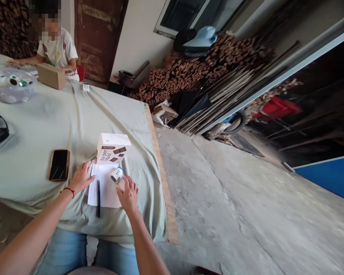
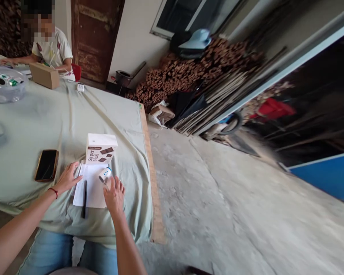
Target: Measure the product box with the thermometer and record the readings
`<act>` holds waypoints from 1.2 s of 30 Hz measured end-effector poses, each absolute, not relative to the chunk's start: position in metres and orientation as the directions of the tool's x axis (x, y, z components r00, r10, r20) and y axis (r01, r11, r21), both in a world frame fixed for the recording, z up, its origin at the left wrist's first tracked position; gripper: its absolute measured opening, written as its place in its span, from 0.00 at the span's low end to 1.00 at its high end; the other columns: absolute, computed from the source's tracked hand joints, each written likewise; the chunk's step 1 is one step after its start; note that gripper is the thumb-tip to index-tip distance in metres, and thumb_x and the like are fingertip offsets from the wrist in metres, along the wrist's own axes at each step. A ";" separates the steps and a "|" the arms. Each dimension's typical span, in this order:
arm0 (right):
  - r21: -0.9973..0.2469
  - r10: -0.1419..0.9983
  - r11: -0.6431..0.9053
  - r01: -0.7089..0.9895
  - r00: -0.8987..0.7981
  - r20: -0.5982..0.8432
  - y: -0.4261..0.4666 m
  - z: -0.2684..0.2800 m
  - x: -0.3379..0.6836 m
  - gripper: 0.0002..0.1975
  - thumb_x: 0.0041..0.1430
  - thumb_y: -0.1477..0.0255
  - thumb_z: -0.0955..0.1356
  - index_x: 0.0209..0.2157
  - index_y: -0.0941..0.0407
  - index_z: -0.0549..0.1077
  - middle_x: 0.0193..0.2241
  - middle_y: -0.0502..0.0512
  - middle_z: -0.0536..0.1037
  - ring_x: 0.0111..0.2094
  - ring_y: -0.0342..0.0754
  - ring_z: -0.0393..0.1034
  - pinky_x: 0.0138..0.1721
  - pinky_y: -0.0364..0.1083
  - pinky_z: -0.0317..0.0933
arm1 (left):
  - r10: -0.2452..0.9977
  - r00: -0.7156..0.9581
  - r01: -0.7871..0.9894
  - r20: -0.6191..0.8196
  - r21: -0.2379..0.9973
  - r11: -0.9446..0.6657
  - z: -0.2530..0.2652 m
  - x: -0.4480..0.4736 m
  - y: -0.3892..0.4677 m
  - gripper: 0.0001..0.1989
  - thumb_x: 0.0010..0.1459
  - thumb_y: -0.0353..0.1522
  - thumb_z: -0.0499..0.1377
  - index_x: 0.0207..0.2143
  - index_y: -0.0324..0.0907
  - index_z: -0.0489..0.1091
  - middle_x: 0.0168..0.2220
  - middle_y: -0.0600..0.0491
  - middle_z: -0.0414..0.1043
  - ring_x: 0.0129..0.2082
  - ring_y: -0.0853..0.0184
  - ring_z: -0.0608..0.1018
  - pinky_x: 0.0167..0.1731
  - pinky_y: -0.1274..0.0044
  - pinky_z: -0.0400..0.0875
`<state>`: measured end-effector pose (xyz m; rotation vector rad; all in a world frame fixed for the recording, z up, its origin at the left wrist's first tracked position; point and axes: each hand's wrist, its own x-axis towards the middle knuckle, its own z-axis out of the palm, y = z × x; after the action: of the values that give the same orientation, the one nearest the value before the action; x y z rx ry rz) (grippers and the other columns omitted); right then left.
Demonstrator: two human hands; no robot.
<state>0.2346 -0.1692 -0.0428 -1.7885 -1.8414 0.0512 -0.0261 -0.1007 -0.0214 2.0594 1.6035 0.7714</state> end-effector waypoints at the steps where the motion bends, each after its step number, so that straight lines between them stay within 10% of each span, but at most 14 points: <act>1: -0.421 0.950 0.067 0.904 0.071 0.303 -0.165 -0.042 0.239 0.25 0.58 0.72 0.68 0.59 0.55 0.71 0.56 0.65 0.74 0.55 0.61 0.67 0.53 0.57 0.63 | 0.973 0.154 0.729 0.170 0.645 -0.228 -0.021 -0.023 -0.084 0.37 0.56 0.39 0.62 0.65 0.40 0.55 0.63 0.37 0.65 0.63 0.48 0.69 0.61 0.56 0.66; 6: -0.578 0.981 -0.001 0.816 0.113 0.157 -0.151 -0.039 0.249 0.26 0.53 0.75 0.68 0.55 0.51 0.75 0.50 0.60 0.79 0.52 0.58 0.72 0.50 0.52 0.66 | 0.985 0.107 0.744 0.132 0.647 -0.167 -0.019 -0.007 -0.024 0.50 0.51 0.39 0.65 0.70 0.38 0.44 0.69 0.34 0.57 0.70 0.45 0.60 0.66 0.54 0.57; 14: -0.995 0.985 -0.051 0.082 0.166 -0.037 -0.145 -0.008 0.235 0.25 0.52 0.55 0.71 0.46 0.59 0.80 0.30 0.53 0.79 0.31 0.49 0.69 0.33 0.45 0.63 | 0.976 0.113 0.744 0.185 0.635 -0.206 -0.032 -0.006 -0.023 0.31 0.66 0.43 0.49 0.67 0.39 0.56 0.64 0.42 0.68 0.66 0.53 0.67 0.65 0.58 0.59; 22: -0.965 0.938 0.032 -0.260 0.342 -0.061 -0.101 0.020 0.197 0.33 0.51 0.43 0.71 0.42 0.58 0.81 0.37 0.60 0.80 0.32 0.47 0.69 0.30 0.43 0.60 | 0.979 0.072 0.743 0.191 0.644 -0.181 -0.028 -0.006 -0.027 0.29 0.69 0.44 0.42 0.65 0.40 0.60 0.62 0.43 0.70 0.64 0.54 0.69 0.63 0.61 0.62; 36: -0.957 0.925 0.086 -0.277 0.379 -0.027 -0.084 0.009 0.193 0.34 0.42 0.41 0.74 0.42 0.54 0.77 0.38 0.57 0.81 0.35 0.48 0.72 0.38 0.46 0.66 | 0.976 0.106 0.762 0.191 0.615 -0.203 -0.026 -0.004 -0.028 0.29 0.70 0.45 0.41 0.66 0.42 0.58 0.61 0.43 0.71 0.62 0.53 0.70 0.63 0.59 0.61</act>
<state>0.1925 -0.0842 0.0090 -1.1331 -0.7307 1.0258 -0.0044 -0.0283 -0.0259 2.0288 1.6991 0.8117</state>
